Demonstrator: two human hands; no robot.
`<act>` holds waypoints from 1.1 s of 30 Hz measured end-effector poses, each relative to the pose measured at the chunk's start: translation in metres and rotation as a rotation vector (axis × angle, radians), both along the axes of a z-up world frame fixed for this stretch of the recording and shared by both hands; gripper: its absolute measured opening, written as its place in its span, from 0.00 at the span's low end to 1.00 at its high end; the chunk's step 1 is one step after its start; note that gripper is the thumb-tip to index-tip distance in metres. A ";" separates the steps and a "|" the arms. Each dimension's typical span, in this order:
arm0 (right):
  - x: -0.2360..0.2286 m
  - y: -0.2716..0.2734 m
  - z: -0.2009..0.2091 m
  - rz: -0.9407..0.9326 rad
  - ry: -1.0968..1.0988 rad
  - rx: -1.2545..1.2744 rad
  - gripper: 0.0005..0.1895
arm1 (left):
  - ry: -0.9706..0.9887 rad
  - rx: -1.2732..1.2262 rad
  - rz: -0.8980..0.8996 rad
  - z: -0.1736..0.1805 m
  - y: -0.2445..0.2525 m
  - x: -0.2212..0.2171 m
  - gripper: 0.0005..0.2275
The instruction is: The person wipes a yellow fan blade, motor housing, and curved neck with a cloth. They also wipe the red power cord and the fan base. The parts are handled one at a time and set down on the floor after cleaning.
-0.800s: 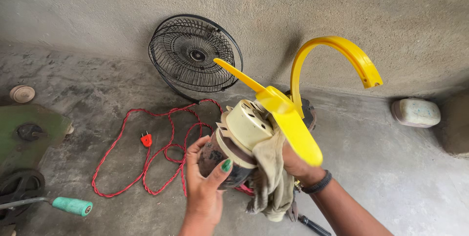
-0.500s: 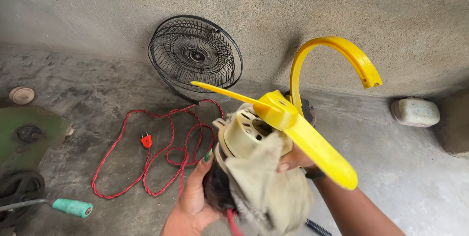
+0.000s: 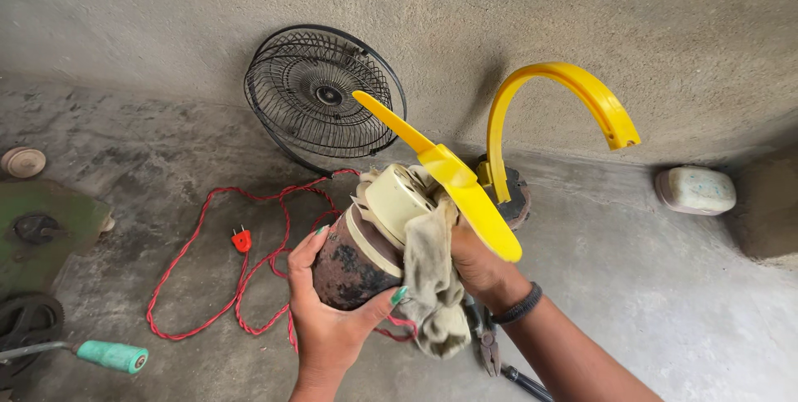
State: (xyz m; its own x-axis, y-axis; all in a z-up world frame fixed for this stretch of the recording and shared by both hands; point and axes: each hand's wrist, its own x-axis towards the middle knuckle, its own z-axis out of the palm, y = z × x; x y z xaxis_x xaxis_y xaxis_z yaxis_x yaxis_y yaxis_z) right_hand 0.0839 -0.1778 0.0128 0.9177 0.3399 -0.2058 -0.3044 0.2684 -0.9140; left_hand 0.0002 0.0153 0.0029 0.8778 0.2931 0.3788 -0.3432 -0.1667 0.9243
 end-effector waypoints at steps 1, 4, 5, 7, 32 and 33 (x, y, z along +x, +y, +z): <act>0.001 0.003 -0.003 0.013 -0.063 0.050 0.31 | -0.033 0.003 0.013 -0.002 0.001 0.000 0.43; 0.010 0.006 -0.004 0.014 -0.214 0.189 0.34 | -0.029 -0.135 -0.020 -0.008 0.004 -0.001 0.43; 0.013 0.005 -0.002 -0.017 -0.245 0.231 0.35 | 0.038 -0.275 -0.081 -0.009 0.006 0.000 0.43; 0.019 0.002 0.002 0.028 -0.327 0.136 0.36 | 0.121 -0.535 -0.185 -0.011 0.008 0.001 0.43; -0.068 -0.027 -0.010 -0.347 0.366 0.271 0.27 | 0.470 -1.433 -0.530 -0.068 0.025 -0.021 0.42; -0.075 -0.016 -0.012 -0.242 0.345 0.260 0.27 | 0.415 -1.495 -0.639 -0.065 0.019 -0.025 0.43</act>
